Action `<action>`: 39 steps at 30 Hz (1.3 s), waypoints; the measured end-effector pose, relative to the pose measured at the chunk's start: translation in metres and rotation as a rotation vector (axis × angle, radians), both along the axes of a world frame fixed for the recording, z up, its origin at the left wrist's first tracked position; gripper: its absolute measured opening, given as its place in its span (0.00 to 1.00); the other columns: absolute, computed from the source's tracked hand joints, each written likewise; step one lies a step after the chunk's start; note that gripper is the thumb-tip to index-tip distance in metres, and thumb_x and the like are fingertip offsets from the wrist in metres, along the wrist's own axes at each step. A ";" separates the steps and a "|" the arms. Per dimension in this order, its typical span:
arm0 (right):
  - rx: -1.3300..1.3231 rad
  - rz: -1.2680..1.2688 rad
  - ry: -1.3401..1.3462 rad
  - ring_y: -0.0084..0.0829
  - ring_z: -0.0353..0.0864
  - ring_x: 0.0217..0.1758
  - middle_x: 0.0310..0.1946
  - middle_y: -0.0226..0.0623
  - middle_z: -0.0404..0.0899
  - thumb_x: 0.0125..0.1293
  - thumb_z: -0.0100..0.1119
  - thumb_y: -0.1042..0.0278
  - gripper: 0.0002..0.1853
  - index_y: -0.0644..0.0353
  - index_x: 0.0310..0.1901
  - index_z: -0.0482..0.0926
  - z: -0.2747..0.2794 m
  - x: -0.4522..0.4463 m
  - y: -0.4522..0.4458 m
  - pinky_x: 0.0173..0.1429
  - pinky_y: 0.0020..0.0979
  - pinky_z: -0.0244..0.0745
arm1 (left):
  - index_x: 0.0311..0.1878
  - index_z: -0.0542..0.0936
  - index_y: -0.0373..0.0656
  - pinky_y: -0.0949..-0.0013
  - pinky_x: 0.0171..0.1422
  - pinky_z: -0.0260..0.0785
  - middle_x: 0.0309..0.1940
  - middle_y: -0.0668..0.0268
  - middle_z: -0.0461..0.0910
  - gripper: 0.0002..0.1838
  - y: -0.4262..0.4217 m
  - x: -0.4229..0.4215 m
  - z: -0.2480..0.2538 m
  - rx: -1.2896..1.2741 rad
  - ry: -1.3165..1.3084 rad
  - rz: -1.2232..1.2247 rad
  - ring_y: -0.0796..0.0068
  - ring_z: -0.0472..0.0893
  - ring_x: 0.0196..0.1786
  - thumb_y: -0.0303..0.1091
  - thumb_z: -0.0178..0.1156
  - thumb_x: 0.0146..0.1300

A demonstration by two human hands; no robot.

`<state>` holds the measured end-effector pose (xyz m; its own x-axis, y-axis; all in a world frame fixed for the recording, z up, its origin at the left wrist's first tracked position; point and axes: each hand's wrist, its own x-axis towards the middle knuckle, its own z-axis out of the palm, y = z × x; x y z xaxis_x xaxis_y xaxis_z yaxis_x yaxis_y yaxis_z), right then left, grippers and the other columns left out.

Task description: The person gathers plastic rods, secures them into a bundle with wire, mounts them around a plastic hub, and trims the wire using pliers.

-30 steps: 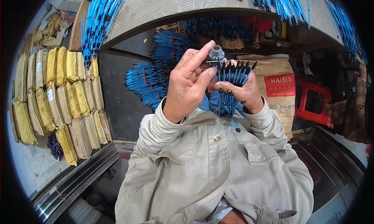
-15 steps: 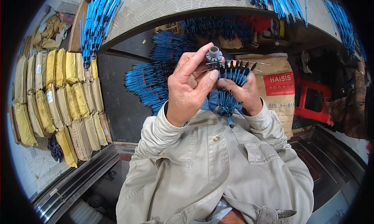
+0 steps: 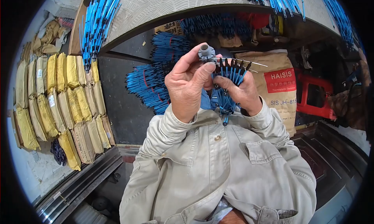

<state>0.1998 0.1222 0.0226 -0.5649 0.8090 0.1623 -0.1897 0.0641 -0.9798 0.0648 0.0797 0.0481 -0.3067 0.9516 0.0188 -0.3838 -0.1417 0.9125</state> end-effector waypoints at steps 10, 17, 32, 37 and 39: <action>-0.065 -0.099 0.167 0.20 0.76 0.33 0.31 0.32 0.80 0.60 0.62 0.70 0.13 0.65 0.44 0.75 -0.011 -0.009 0.000 0.39 0.23 0.72 | 0.55 0.73 0.34 0.81 0.33 0.68 0.44 0.59 0.80 0.21 -0.003 0.001 -0.003 -0.010 0.013 0.067 0.83 0.77 0.35 0.28 0.62 0.59; 0.106 -0.004 0.004 0.21 0.70 0.44 0.41 0.31 0.70 0.58 0.62 0.74 0.15 0.62 0.46 0.71 -0.011 0.003 0.014 0.47 0.23 0.67 | 0.55 0.73 0.32 0.74 0.52 0.70 0.45 0.58 0.79 0.20 -0.001 0.001 -0.004 0.020 0.017 0.055 0.74 0.78 0.47 0.28 0.61 0.60; 0.092 0.175 0.274 0.19 0.68 0.43 0.39 0.27 0.70 0.58 0.64 0.67 0.17 0.59 0.47 0.71 -0.013 -0.009 0.031 0.51 0.23 0.64 | 0.53 0.75 0.30 0.78 0.50 0.67 0.43 0.65 0.76 0.17 -0.004 -0.005 -0.004 0.083 0.197 0.042 0.80 0.76 0.42 0.25 0.60 0.60; -0.030 0.126 0.225 0.22 0.66 0.46 0.40 0.31 0.69 0.58 0.63 0.68 0.15 0.59 0.44 0.70 -0.011 -0.008 0.024 0.53 0.25 0.62 | 0.54 0.74 0.30 0.78 0.51 0.68 0.45 0.63 0.77 0.18 -0.005 -0.005 -0.003 0.099 0.253 0.071 0.78 0.77 0.44 0.25 0.60 0.60; 0.030 0.050 0.210 0.21 0.67 0.44 0.39 0.31 0.70 0.59 0.63 0.68 0.14 0.60 0.44 0.71 -0.016 -0.009 0.022 0.50 0.25 0.63 | 0.55 0.73 0.30 0.76 0.52 0.68 0.46 0.61 0.78 0.19 -0.005 -0.006 -0.002 0.106 0.260 0.059 0.77 0.77 0.46 0.26 0.59 0.61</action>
